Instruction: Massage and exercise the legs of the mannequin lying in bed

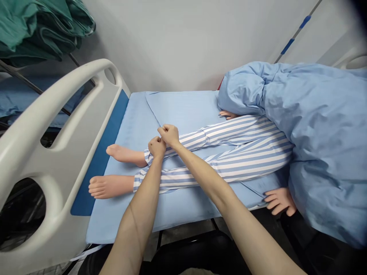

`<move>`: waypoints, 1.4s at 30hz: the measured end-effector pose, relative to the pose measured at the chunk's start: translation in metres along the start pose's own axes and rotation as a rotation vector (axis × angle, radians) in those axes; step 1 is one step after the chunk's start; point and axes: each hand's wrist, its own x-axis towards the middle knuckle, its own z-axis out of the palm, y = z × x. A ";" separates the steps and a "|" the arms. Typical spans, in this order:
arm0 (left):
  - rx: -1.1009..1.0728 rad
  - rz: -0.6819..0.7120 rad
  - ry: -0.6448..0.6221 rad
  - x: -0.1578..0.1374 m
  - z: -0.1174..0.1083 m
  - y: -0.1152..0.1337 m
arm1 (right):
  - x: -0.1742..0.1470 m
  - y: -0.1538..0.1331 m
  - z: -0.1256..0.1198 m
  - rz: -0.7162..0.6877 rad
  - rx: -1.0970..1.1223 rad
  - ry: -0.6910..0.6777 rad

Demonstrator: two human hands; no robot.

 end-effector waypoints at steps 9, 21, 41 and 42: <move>-0.500 -0.075 0.162 0.015 -0.005 0.022 | -0.004 0.030 0.000 0.119 0.379 -0.026; -0.776 -0.315 0.057 0.009 0.047 0.039 | 0.030 0.010 -0.064 0.170 0.590 -0.009; -0.569 -0.219 -0.097 -0.015 0.134 0.089 | 0.060 0.077 -0.152 0.194 0.400 0.086; -0.527 -0.169 -0.120 -0.016 0.135 0.083 | 0.063 0.077 -0.163 0.202 0.387 0.110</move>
